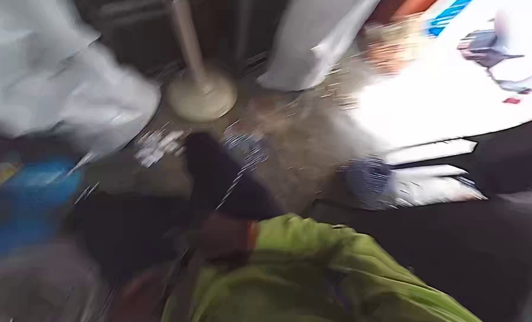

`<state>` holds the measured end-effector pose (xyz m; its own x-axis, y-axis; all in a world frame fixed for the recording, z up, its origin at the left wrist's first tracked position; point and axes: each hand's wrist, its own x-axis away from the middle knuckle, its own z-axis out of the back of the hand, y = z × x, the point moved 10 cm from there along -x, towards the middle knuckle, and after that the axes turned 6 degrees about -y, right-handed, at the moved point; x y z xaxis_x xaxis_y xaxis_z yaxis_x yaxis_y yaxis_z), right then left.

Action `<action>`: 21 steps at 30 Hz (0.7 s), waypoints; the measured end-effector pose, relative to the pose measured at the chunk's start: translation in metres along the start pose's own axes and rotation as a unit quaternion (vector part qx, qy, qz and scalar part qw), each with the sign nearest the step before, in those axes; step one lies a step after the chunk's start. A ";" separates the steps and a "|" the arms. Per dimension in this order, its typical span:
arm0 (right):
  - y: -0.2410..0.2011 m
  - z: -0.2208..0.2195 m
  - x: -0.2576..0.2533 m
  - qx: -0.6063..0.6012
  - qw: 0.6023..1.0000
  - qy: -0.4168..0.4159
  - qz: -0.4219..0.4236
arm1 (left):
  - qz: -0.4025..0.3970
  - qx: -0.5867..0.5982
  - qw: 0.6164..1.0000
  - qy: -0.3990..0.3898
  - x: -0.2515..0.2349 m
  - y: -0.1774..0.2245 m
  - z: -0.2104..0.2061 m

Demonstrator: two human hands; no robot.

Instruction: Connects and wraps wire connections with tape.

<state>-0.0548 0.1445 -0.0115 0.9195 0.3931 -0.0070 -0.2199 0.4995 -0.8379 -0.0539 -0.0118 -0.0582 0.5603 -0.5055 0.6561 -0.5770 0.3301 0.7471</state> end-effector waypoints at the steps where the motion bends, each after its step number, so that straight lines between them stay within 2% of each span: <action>1: 0.002 -0.002 -0.004 -0.025 1.000 -0.018 0.000 | -0.048 0.030 0.998 0.011 0.002 -0.003 0.009; 2: 0.006 0.000 -0.008 -0.050 0.999 -0.019 -0.003 | -0.065 0.057 0.996 0.023 0.002 -0.001 0.011; 5: 0.028 0.012 -0.013 -0.117 0.993 0.019 -0.009 | -0.037 0.131 0.990 0.043 -0.007 0.006 0.003; 11: 0.040 0.020 -0.009 -0.130 0.991 0.018 -0.025 | -0.035 0.187 0.982 -0.018 -0.014 0.005 -0.012; 14: 0.034 0.024 -0.007 -0.113 0.993 0.035 -0.023 | -0.069 0.192 0.975 -0.086 -0.012 0.010 -0.019; 21: 0.024 0.023 -0.005 -0.144 0.989 0.033 0.016 | -0.015 0.185 0.957 -0.224 -0.008 0.000 -0.033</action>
<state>-0.0724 0.1722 -0.0190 0.9347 0.3497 -0.0633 -0.1558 0.2432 -0.9574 -0.0384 0.0186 -0.0603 0.3165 -0.8288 0.4613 -0.7821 0.0472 0.6213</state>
